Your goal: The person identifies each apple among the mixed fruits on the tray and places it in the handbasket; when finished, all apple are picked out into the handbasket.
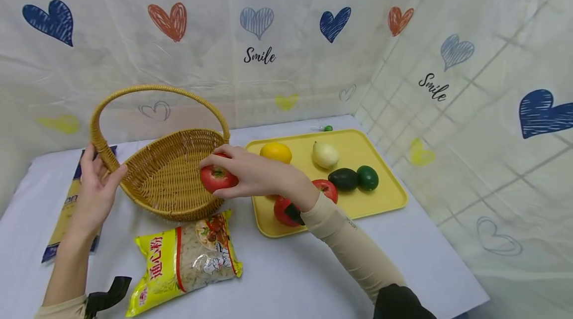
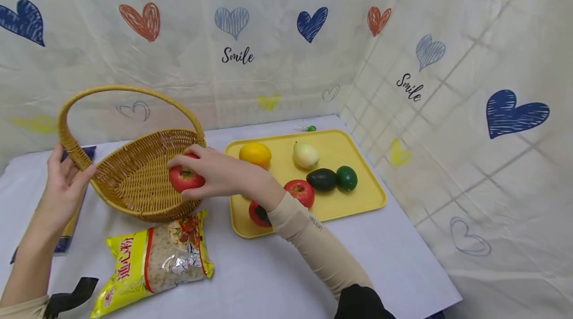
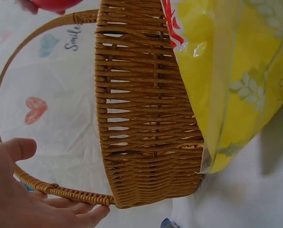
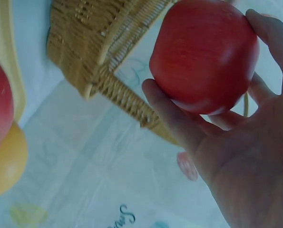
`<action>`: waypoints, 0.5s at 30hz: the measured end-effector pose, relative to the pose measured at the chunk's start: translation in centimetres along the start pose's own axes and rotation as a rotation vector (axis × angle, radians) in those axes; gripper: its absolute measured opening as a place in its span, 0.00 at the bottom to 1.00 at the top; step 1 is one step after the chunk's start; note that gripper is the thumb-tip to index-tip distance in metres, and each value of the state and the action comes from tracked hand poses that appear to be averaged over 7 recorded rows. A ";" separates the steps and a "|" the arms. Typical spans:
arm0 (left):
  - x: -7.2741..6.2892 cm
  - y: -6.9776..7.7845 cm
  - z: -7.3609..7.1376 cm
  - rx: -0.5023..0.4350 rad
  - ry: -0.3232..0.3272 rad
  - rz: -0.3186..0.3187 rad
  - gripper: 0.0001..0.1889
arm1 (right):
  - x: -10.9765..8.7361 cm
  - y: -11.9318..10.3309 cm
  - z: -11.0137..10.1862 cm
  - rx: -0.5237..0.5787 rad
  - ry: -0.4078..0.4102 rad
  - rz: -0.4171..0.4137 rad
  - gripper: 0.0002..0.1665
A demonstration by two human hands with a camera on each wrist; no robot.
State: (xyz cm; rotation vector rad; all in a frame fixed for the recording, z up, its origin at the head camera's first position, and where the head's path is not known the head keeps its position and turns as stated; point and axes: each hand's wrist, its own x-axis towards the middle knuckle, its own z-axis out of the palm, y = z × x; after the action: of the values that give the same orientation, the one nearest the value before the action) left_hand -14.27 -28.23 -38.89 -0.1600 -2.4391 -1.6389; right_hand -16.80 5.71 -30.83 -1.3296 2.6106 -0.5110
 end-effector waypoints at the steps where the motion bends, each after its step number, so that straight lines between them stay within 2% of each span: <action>1: 0.0 0.0 0.0 0.001 0.001 0.000 0.42 | 0.6 -0.2 0.2 -0.003 -0.002 -0.016 0.33; 6: -0.1 0.1 -0.1 0.007 -0.004 -0.025 0.42 | 3.8 -0.8 1.4 -0.005 -0.054 -0.055 0.34; 11: -0.1 0.1 0.0 -0.027 -0.015 -0.053 0.41 | 7.0 -1.5 2.3 -0.005 -0.106 -0.048 0.35; 15: 0.0 0.2 -0.1 -0.073 -0.023 -0.043 0.40 | 8.9 -2.0 2.8 -0.010 -0.145 -0.015 0.36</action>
State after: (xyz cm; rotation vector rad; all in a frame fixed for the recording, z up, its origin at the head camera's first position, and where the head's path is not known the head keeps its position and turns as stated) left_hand -14.25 -28.25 -38.69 -0.1388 -2.4171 -1.7555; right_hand -19.70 -3.20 -32.65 -1.3371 2.4916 -0.3885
